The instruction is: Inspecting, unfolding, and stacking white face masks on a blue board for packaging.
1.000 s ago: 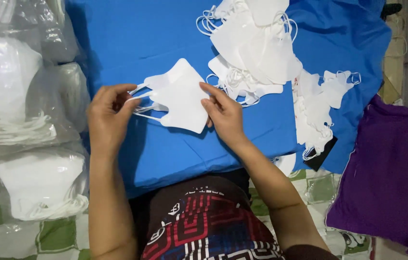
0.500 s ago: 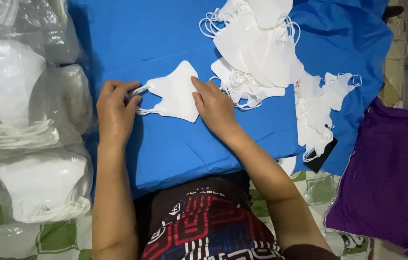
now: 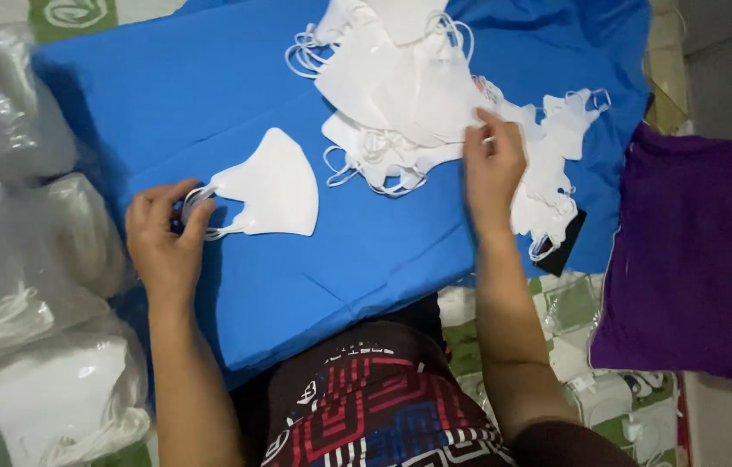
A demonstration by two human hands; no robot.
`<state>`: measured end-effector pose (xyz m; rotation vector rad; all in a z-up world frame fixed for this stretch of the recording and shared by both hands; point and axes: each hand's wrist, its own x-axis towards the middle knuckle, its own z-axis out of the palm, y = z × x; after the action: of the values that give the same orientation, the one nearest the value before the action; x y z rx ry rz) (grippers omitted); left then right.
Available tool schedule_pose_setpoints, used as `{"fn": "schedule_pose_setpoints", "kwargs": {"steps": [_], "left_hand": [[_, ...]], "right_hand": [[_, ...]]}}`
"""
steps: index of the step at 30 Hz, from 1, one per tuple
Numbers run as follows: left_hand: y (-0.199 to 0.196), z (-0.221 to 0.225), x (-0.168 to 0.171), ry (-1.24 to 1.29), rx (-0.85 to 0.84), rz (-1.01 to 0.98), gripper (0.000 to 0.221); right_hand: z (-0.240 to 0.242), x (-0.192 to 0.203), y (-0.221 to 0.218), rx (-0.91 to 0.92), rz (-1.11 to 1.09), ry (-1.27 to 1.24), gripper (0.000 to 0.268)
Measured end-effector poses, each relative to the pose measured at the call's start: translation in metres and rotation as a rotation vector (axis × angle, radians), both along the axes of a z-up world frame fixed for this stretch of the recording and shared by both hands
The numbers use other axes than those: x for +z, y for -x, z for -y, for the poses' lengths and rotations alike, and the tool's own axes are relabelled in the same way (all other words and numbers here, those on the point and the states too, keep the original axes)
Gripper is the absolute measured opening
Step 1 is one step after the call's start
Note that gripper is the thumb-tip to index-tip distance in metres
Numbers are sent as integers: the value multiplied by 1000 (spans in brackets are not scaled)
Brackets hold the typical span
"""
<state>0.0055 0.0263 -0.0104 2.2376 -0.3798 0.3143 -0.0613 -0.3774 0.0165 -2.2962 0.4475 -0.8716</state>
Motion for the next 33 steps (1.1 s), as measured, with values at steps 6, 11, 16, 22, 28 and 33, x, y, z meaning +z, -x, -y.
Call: {"fn": "schedule_pose_setpoints", "kwargs": {"steps": [6, 11, 16, 22, 28, 33], "left_hand": [[0, 4, 2, 18, 7, 44, 27], [1, 8, 3, 4, 26, 111, 24], [1, 13, 2, 30, 57, 103, 21], [11, 33, 39, 192, -5, 102, 43], [24, 69, 86, 404, -368, -244, 69], [30, 53, 46, 581, -43, -646, 16]], "right_hand": [[77, -58, 4, -143, -383, -361, 52], [53, -45, -15, -132, -168, -310, 26], [37, -13, -11, -102, 114, -221, 19], [-7, 51, 12, 257, 290, -147, 14], [-75, 45, 6, 521, 149, -401, 20], [-115, 22, -4, 612, 4, -701, 31]]}}
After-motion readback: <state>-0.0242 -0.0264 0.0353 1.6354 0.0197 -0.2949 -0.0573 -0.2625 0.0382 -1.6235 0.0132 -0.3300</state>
